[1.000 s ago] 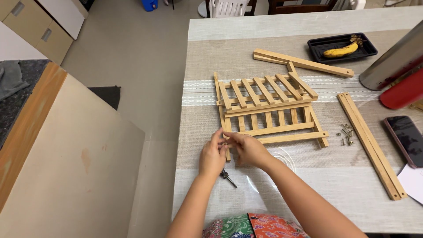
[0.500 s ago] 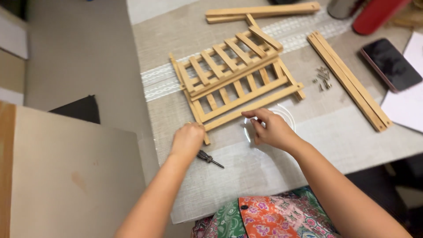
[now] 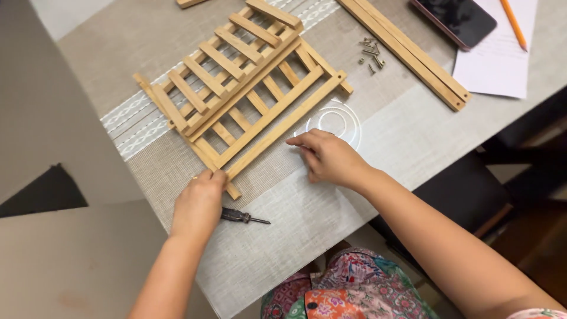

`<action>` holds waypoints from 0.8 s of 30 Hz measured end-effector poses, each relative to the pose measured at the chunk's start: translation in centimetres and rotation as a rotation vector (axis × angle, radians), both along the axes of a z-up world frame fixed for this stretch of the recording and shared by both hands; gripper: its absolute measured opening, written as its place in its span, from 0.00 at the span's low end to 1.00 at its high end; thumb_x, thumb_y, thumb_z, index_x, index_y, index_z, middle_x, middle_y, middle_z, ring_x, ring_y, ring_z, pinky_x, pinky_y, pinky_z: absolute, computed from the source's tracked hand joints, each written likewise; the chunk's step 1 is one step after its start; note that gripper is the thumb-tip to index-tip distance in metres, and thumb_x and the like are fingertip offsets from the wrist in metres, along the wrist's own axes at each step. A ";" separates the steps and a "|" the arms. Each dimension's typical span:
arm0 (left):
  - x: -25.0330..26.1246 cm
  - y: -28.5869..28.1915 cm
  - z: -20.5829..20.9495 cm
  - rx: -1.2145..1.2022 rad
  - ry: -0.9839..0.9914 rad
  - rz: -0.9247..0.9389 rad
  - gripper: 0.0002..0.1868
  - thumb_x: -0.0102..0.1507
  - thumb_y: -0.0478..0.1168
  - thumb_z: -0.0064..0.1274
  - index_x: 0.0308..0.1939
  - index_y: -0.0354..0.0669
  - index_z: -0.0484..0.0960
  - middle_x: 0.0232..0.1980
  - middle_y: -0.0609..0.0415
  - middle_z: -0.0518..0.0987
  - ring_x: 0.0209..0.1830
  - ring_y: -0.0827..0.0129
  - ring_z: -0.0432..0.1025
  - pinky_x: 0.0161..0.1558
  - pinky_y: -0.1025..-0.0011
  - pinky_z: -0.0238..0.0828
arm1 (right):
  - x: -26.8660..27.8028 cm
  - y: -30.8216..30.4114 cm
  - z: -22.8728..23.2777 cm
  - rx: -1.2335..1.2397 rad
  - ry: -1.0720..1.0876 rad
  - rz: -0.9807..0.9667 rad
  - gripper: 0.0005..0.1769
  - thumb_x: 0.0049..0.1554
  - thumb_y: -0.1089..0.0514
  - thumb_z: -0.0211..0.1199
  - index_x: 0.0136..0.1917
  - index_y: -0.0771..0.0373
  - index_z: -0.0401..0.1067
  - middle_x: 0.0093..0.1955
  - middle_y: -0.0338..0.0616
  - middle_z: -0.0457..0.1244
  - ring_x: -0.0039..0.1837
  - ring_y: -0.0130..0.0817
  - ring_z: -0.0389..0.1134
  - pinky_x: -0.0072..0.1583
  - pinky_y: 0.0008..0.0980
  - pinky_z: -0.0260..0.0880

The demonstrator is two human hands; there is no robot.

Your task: The person assembles a small wooden rack by aligning slats and securing them with screws using a screwdriver. They insert screws into pre-drilled holes and tighten them to join the components.

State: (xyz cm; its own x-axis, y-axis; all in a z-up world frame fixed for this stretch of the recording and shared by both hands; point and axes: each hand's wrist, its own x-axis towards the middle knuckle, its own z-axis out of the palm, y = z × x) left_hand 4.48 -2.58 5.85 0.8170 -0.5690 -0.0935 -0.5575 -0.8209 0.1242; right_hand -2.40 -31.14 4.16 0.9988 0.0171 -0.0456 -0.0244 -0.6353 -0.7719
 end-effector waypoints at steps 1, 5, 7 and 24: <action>0.2 0.2 -0.2 0.020 -0.032 -0.025 0.05 0.59 0.36 0.53 0.39 0.42 0.80 0.40 0.49 0.81 0.42 0.51 0.78 0.40 0.55 0.77 | 0.2 0.1 0.0 -0.032 -0.007 0.007 0.19 0.58 0.63 0.57 0.62 0.56 0.76 0.51 0.47 0.67 0.53 0.43 0.70 0.57 0.38 0.72; 0.7 0.7 -0.6 0.047 -0.020 -0.016 0.11 0.65 0.45 0.58 0.36 0.42 0.81 0.40 0.47 0.82 0.43 0.52 0.78 0.43 0.57 0.77 | -1.5 1.6 0.9 -0.092 0.001 0.000 0.23 0.54 0.66 0.57 0.62 0.56 0.76 0.50 0.47 0.66 0.52 0.46 0.69 0.54 0.40 0.71; 1.4 0.0 -0.8 0.078 -0.014 0.005 0.14 0.64 0.49 0.59 0.36 0.41 0.82 0.41 0.46 0.82 0.42 0.51 0.78 0.43 0.56 0.77 | -1.9 2.1 2.0 -0.082 0.020 -0.026 0.22 0.55 0.65 0.57 0.62 0.56 0.75 0.50 0.45 0.66 0.50 0.43 0.70 0.52 0.39 0.72; 0.1 -2.2 -0.1 -0.022 0.087 0.404 0.18 0.54 0.49 0.67 0.36 0.39 0.83 0.40 0.47 0.81 0.41 0.51 0.78 0.43 0.56 0.76 | 2.6 1.1 1.4 -0.063 -0.144 0.141 0.18 0.55 0.64 0.59 0.58 0.55 0.77 0.55 0.43 0.68 0.54 0.44 0.70 0.51 0.39 0.73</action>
State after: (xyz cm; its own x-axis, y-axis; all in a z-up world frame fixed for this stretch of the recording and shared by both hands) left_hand 4.62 -4.83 5.75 0.9646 -0.2067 -0.1637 -0.1775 -0.9682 0.1765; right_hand 0.16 -30.00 5.55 0.9829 0.1592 0.0923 0.1764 -0.6719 -0.7193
